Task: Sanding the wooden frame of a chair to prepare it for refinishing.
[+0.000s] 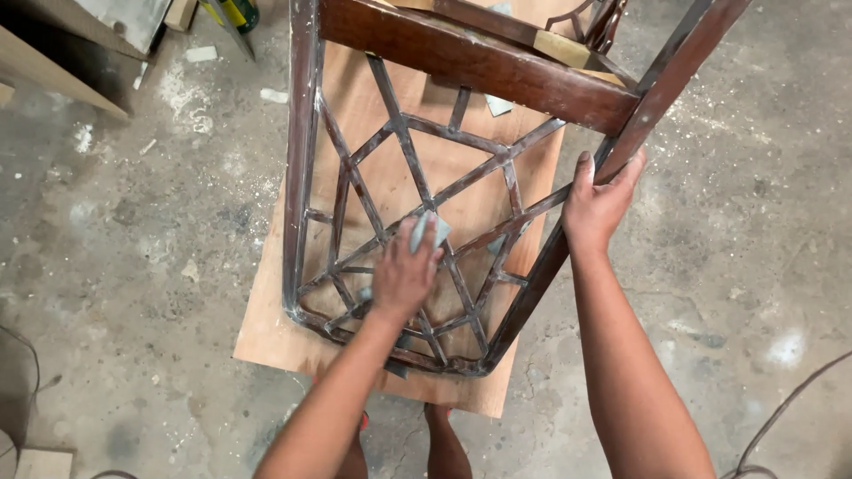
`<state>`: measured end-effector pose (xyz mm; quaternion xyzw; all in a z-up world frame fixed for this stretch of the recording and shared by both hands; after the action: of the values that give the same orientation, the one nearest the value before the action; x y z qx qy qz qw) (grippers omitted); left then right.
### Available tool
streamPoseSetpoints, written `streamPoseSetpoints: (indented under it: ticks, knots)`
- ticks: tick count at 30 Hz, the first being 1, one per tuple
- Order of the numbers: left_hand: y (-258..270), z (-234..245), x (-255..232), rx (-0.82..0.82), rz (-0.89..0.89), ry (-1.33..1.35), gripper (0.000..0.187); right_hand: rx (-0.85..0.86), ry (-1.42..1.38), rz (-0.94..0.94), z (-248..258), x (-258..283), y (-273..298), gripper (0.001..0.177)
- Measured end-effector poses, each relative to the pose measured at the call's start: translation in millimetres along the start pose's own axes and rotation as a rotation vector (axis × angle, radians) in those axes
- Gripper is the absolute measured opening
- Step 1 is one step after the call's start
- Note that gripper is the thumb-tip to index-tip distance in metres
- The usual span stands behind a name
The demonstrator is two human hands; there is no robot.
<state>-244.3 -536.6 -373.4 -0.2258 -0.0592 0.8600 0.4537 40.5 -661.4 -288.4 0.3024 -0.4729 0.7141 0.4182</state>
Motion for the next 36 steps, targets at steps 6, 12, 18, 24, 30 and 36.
streamPoseSetpoints:
  ticks: [6, 12, 18, 24, 30, 36]
  knots:
    - [-5.0, 0.4, -10.5, -0.238, -0.024, -0.146, 0.053, 0.017, 0.01, 0.002, 3.9, 15.2, 0.3, 0.059]
    - [3.5, 12.1, -22.3, -0.386, -0.1, -0.248, 0.049, 0.03, 0.025, 0.0, 3.7, 0.9, 0.3, 0.059]
    - [5.8, 5.7, -20.0, -0.385, -0.063, -0.238, 0.05, 0.027, 0.011, 0.015, 2.0, 7.8, -2.7, 0.056]
    - [2.2, 16.3, -25.3, -0.27, -0.002, -0.136, 0.051, 0.002, -0.016, 0.027, 5.4, 26.5, 1.1, 0.053]
    - [-2.1, 9.0, -20.9, -0.264, 0.012, -0.153, 0.052, 0.0, -0.023, 0.003, 2.2, 29.1, 1.4, 0.054]
    - [-4.2, -4.6, -13.7, -0.248, 0.018, -0.142, 0.052, 0.004, -0.015, -0.001, 3.1, 32.4, 0.8, 0.054]
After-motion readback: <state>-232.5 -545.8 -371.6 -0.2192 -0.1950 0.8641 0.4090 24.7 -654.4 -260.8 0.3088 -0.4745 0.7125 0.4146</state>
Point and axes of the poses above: each hand's wrist, its own y-axis away from the middle knuckle, its own z-axis out of the back of the hand, x = y × z, the point moved 6 cm from there along -y, towards the middle knuckle, and after that the axes turned 4 degrees about -x, right-handed, at the moved point
